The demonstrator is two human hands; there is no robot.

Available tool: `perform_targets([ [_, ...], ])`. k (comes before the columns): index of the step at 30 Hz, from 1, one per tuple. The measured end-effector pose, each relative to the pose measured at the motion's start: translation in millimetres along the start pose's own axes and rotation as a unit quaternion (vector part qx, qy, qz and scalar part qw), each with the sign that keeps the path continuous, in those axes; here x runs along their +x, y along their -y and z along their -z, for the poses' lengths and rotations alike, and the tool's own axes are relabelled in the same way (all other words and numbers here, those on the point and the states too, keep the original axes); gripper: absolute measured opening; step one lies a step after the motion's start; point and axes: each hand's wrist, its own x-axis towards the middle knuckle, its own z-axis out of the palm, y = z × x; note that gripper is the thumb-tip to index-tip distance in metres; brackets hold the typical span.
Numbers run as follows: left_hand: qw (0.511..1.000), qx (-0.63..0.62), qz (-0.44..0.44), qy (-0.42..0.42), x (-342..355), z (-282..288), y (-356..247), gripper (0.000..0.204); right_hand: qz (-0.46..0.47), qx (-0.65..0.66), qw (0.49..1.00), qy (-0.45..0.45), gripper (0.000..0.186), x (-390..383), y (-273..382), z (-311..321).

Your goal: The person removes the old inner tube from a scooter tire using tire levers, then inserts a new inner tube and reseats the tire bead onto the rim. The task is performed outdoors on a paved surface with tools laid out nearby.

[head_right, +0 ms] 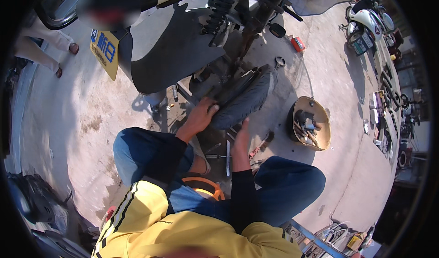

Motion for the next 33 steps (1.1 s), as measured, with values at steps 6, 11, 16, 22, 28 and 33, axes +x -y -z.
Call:
perform_targets([
  [6, 0.983, 0.143, -0.084, -0.076, -26, -27, -64, 0.113, 0.456, -0.054, 0.886, -0.066, 0.088, 8, 110, -18],
  [11, 0.983, 0.177, -0.040, 0.006, 5, -30, -43, 0.106, 0.314, -0.312, 0.893, -0.087, 0.101, 45, 181, -51],
  [16, 0.993, 0.107, 0.019, 0.040, -23, -25, -11, 0.108, 0.499, -0.314, 0.796, -0.139, 0.105, 6, 118, -61],
  [22, 0.991, 0.136, 0.004, 0.005, -45, -20, -27, 0.116, 0.524, -0.323, 0.777, -0.132, 0.111, -9, 92, -47],
  [28, 0.992, 0.095, -0.046, 0.064, -25, -2, -35, 0.091, 0.488, -0.278, 0.823, -0.082, 0.115, -49, 47, -52],
  [33, 0.974, 0.180, 0.003, 0.138, -26, 19, 9, 0.050, 0.385, -0.169, 0.906, -0.044, 0.111, -43, 47, -25],
])
